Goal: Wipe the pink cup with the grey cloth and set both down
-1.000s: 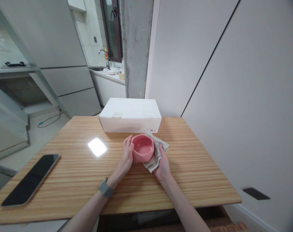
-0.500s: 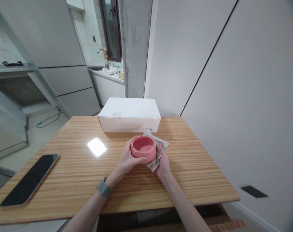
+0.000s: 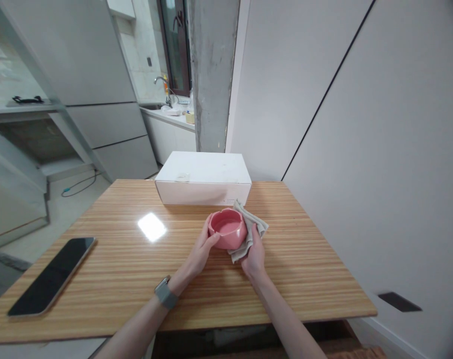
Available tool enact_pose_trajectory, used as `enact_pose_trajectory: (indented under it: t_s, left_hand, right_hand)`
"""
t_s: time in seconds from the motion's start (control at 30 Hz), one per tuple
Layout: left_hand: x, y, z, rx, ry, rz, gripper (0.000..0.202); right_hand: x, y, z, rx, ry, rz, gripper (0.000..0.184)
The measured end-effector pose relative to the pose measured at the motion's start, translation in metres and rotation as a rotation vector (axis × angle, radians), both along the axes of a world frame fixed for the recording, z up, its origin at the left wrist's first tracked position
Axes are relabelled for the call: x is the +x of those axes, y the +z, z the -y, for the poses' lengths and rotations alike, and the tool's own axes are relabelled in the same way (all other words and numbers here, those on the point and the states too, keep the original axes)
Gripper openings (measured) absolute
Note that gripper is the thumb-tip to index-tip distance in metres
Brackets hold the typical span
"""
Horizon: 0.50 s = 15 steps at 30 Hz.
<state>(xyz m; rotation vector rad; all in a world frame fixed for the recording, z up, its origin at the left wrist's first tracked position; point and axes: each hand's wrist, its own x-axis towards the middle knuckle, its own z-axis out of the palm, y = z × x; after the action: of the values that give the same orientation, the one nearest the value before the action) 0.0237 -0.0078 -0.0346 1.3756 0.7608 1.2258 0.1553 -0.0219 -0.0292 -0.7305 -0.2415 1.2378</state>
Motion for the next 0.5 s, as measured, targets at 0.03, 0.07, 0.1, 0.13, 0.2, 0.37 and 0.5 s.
enact_pose_trajectory:
  t_s: [0.03, 0.07, 0.1, 0.13, 0.2, 0.37, 0.5]
  left_hand:
    - [-0.002, 0.001, 0.0, 0.001, -0.016, -0.034, 0.056]
    - [-0.004, 0.003, 0.0, 0.011, -0.006, -0.082, 0.059]
    - [-0.005, 0.005, -0.001, 0.027, 0.024, -0.136, 0.065]
    - [-0.006, 0.008, -0.001, 0.044, 0.06, -0.185, 0.072]
    - [-0.009, 0.014, 0.0, 0.075, 0.085, -0.233, 0.084]
    - [-0.014, 0.025, 0.001, 0.016, -0.056, -0.146, 0.085]
    - [-0.008, 0.019, 0.0, -0.009, 0.094, -0.113, 0.082]
  right_hand:
    - [0.004, 0.002, 0.0, -0.032, 0.018, -0.033, 0.036]
    - [0.008, 0.004, 0.0, -0.057, 0.05, -0.058, 0.036]
    - [0.011, 0.006, 0.001, -0.075, 0.094, -0.079, 0.036]
    - [0.013, 0.007, 0.002, -0.089, 0.146, -0.094, 0.037]
    - [0.014, 0.01, 0.005, -0.11, 0.255, -0.112, 0.038]
    - [0.006, 0.011, 0.006, -0.087, 0.345, -0.11, 0.038]
    - [-0.001, 0.01, 0.004, -0.007, 0.253, -0.097, 0.035]
